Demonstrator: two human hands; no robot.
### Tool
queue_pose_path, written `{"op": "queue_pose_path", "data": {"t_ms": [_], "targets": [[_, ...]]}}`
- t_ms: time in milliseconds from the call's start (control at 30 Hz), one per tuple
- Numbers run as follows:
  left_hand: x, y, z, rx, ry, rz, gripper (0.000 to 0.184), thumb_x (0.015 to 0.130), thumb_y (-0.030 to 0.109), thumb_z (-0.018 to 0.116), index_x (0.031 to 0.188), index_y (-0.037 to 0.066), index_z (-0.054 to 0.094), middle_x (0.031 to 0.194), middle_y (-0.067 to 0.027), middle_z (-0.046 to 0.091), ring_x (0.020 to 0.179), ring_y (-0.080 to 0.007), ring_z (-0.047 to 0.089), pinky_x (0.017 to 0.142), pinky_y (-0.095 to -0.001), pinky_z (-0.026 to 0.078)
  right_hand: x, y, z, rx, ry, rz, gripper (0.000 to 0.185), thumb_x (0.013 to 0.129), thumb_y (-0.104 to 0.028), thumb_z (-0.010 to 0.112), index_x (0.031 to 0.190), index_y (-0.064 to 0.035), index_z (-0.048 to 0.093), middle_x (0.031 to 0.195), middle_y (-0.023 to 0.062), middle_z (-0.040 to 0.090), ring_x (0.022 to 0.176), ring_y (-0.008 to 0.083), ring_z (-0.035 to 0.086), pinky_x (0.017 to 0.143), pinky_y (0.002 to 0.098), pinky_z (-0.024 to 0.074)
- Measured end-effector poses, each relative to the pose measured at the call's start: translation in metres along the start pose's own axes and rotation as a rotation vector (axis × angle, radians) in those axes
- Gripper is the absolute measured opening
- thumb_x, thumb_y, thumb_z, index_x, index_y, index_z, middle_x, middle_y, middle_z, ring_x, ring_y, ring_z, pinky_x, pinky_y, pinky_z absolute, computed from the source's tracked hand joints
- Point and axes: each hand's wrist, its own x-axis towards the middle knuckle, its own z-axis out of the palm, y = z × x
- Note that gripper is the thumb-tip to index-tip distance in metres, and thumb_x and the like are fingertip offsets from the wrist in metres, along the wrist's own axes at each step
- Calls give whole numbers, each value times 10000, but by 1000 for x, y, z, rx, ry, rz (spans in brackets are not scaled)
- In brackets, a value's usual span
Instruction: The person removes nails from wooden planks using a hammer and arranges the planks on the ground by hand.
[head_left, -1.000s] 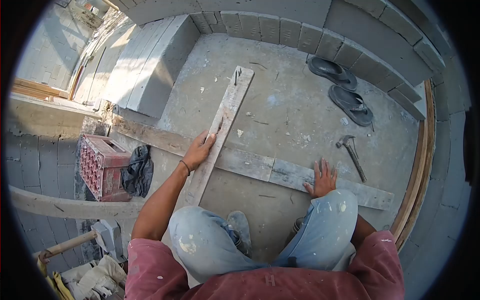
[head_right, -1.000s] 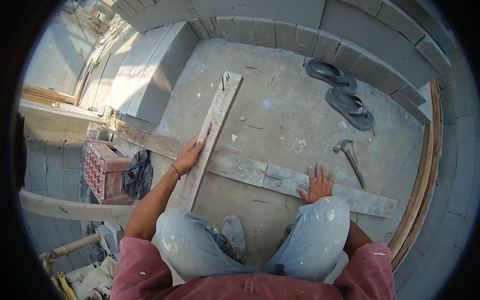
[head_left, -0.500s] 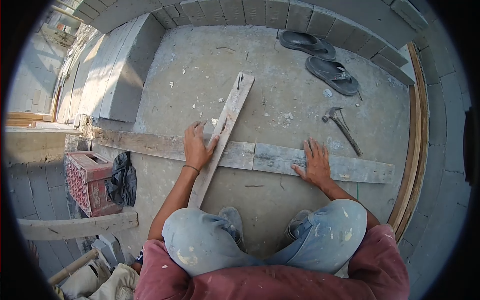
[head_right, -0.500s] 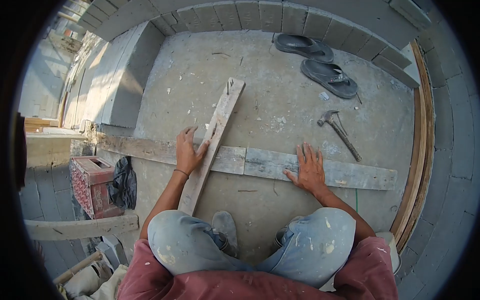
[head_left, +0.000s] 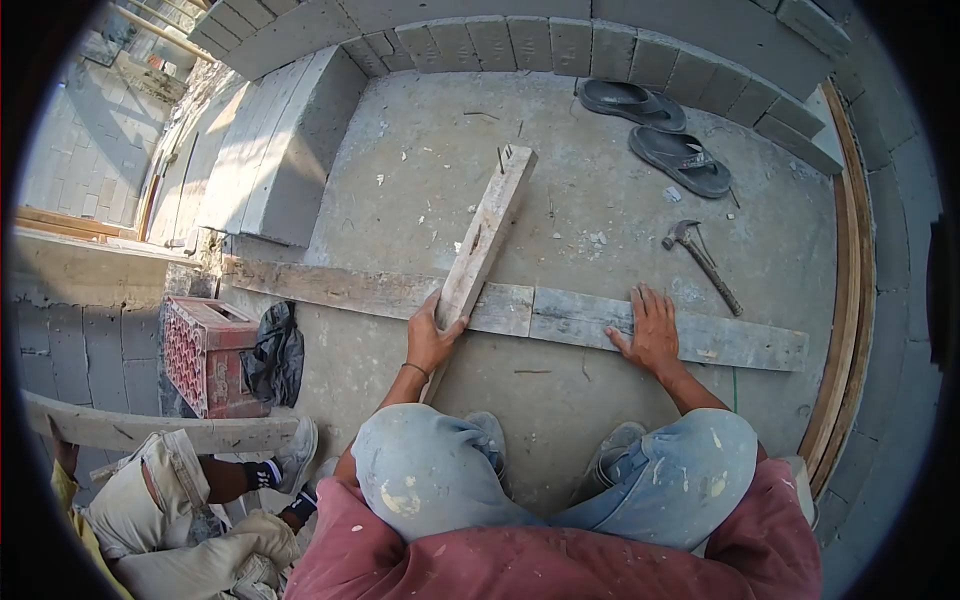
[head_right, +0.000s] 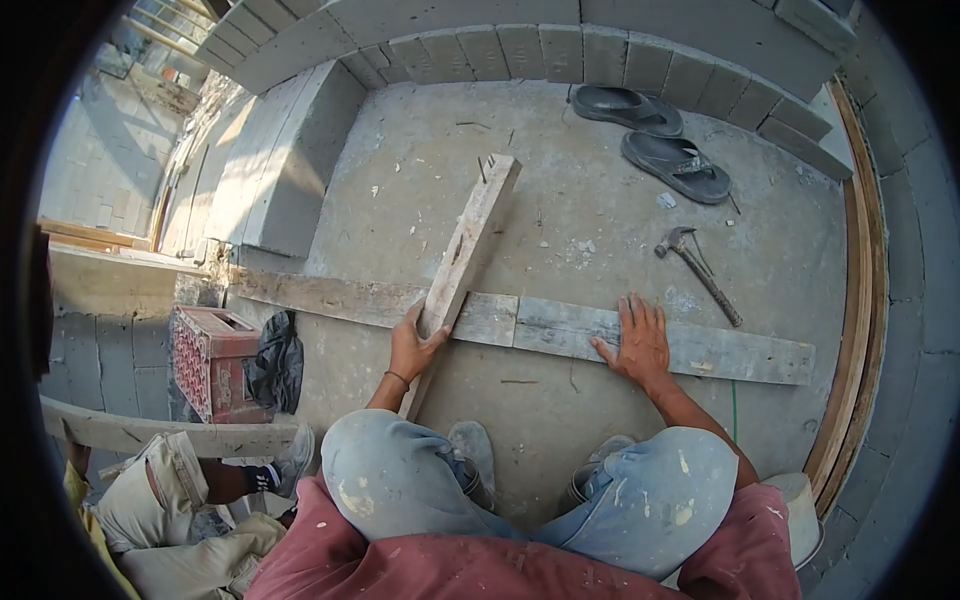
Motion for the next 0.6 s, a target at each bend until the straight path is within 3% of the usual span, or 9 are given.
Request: {"op": "queue_pose_path", "data": {"t_ms": [67,167,267,300,367,433,500,567,600], "targets": [[26,2,-13,-134,-194,31,822,833,294,899,1474,-83,548,1224,-248,751,1117,-348,736,1003,-400,558,0,1,3,-3,2,-4,961,925,-653,691,1579,6,443,1637,257,414,1532,418,364,1317,572,164],[62,29,-30,-416,-276,-22,813,836,318,909,1453,-83,564,1226,-252,749,1133,-310,730,1004,-380,557,1,2,3,0,9,-2,960,925,-659,686,1574,7,450,1634,254,423,1529,417,370,1316,570,168],[98,47,-27,-452,-298,-53,791,844,343,905,1429,-78,580,1238,-276,740,1152,-339,732,1019,-400,562,-1,3,5,11,19,3,958,928,-664,679,1572,8,455,1631,249,431,1527,414,377,1316,565,175],[103,57,-26,-447,-306,-45,791,844,343,905,1429,-78,580,1238,-276,740,1152,-339,732,1019,-400,562,-2,4,5,14,22,1,956,930,-666,676,1571,8,458,1630,246,436,1526,411,380,1316,561,179],[110,73,-20,-105,-214,25,791,840,367,899,1412,-80,585,1276,-293,725,1193,-357,725,1023,-417,568,-2,4,5,14,29,11,956,932,-669,672,1572,8,459,1628,246,439,1526,407,384,1316,558,181],[112,68,-6,-57,-273,40,793,840,381,890,1405,-85,587,1312,-327,698,1242,-398,700,1053,-439,553,-4,3,4,13,33,16,955,934,-672,669,1572,8,460,1626,246,442,1525,404,387,1316,556,183],[112,40,19,117,-273,315,892,848,476,859,1457,-91,539,1285,-362,684,1197,-467,695,1071,-471,537,-4,4,2,18,33,13,959,935,-679,665,1571,11,465,1624,246,444,1524,398,389,1316,551,185],[99,29,27,140,-280,270,953,871,512,827,1515,-96,477,1300,-386,665,1206,-484,683,1087,-484,524,-5,5,3,24,43,17,959,936,-680,664,1570,12,465,1621,245,446,1526,396,387,1317,551,184],[88,30,25,63,-289,139,959,875,519,823,1519,-100,474,1290,-391,667,1200,-486,684,1081,-486,527,-5,6,4,31,48,15,960,937,-681,662,1569,14,466,1619,245,449,1528,394,384,1318,550,182]]}}
